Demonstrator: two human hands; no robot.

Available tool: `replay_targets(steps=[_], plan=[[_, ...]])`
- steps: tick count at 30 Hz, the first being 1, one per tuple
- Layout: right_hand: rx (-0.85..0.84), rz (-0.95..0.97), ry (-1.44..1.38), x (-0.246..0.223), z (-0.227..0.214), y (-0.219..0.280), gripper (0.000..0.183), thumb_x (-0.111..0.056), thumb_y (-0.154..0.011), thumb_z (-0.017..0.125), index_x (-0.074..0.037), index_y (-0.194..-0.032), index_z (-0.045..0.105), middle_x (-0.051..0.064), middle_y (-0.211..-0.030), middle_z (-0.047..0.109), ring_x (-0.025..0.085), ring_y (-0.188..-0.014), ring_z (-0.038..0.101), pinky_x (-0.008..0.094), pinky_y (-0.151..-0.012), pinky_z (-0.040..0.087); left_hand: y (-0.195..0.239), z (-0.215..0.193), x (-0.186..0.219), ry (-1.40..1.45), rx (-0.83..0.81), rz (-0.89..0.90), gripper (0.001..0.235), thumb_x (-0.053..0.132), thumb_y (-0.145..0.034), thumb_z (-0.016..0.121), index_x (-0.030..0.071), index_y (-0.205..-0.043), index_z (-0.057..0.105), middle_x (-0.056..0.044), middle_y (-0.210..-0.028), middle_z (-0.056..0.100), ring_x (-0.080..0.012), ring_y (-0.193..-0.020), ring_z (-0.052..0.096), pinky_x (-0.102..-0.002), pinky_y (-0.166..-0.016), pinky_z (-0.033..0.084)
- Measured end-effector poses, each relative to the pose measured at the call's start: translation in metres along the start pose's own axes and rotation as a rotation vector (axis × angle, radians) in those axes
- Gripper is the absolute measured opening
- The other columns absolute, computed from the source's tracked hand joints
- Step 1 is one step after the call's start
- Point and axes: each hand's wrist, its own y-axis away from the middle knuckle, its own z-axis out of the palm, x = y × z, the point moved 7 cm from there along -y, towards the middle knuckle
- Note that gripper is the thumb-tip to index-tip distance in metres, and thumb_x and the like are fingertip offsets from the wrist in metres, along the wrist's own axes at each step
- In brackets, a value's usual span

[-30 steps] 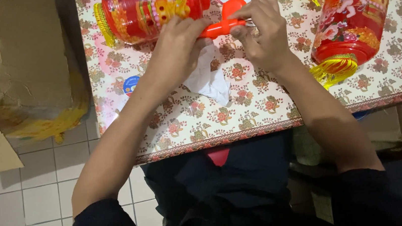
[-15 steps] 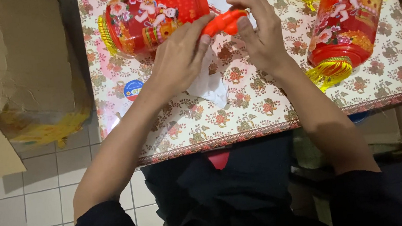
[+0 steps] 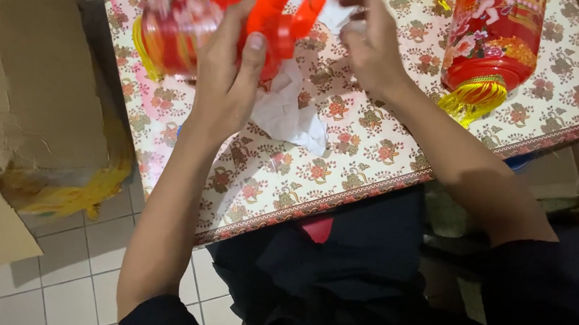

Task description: Assembling decorative red lanterns by applying glue to plastic handles and attaching them to the lantern bodies.

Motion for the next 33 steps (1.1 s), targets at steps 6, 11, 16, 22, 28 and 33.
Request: replay_targets(steps=[6,11,16,22,28,33], plan=[[-0.418,0.287,0.333,0.010,0.038,0.006,0.090,-0.006,-0.077,0.072,-0.019,-0.154,0.028,0.021,-0.149,0.037,0.037,-0.134,0.034,0.057,-0.106,0.037,0.004,-0.007,0.001,-0.010,0.076,0.084,0.062,0.055,-0.112,0.024,0.004,-0.139,0.046,-0.007,-0.101,0.057,-0.0164,-0.080,0.054,-0.030,-0.068,0.042],[-0.323,0.116,0.120,0.017,0.044,0.004,0.113,-0.028,-0.069,0.095,-0.011,-0.155,0.022,0.018,-0.149,0.044,0.037,-0.138,0.044,0.055,-0.117,0.038,0.009,0.001,0.008,0.461,0.038,0.106,0.056,0.054,-0.113,0.039,0.007,-0.141,0.050,-0.007,-0.090,0.055,-0.0160,-0.080,0.056,-0.030,-0.071,0.053],[-0.212,-0.091,-0.242,0.014,0.029,0.005,0.105,-0.015,-0.073,0.090,-0.016,-0.156,0.027,0.015,-0.154,0.039,0.035,-0.144,0.041,0.055,-0.124,0.041,0.006,-0.006,-0.009,0.601,0.091,0.181,0.041,0.038,-0.117,0.037,0.006,-0.141,0.047,-0.007,-0.089,0.056,-0.0181,-0.077,0.059,-0.032,-0.071,0.055],[-0.040,-0.255,-0.587,0.004,-0.012,0.003,0.091,-0.003,-0.080,0.080,-0.018,-0.156,0.032,0.014,-0.153,0.040,0.036,-0.144,0.044,0.053,-0.124,0.050,0.001,-0.023,-0.020,0.778,0.171,0.024,0.043,0.032,-0.114,0.050,0.001,-0.144,0.046,-0.016,-0.114,0.064,-0.0193,-0.093,0.064,-0.037,-0.080,0.064],[-0.027,0.076,-0.844,0.043,-0.025,0.000,0.081,-0.069,-0.082,0.081,-0.020,-0.139,0.050,0.005,-0.137,0.059,0.034,-0.137,0.056,0.053,-0.121,0.052,0.002,0.009,-0.034,0.791,0.023,-0.117,0.040,0.013,-0.115,0.042,0.002,-0.153,0.040,-0.010,-0.115,0.067,-0.0113,-0.074,0.060,-0.022,-0.060,0.053],[-0.052,-0.131,-0.832,0.015,-0.018,-0.004,0.063,-0.062,-0.095,0.073,-0.016,-0.134,0.056,0.004,-0.129,0.064,0.029,-0.127,0.064,0.043,-0.110,0.059,0.005,0.024,-0.029,0.860,0.001,-0.203,0.044,0.024,-0.111,0.049,0.006,-0.150,0.041,-0.004,-0.100,0.063,-0.0097,-0.067,0.052,-0.023,-0.055,0.045]])
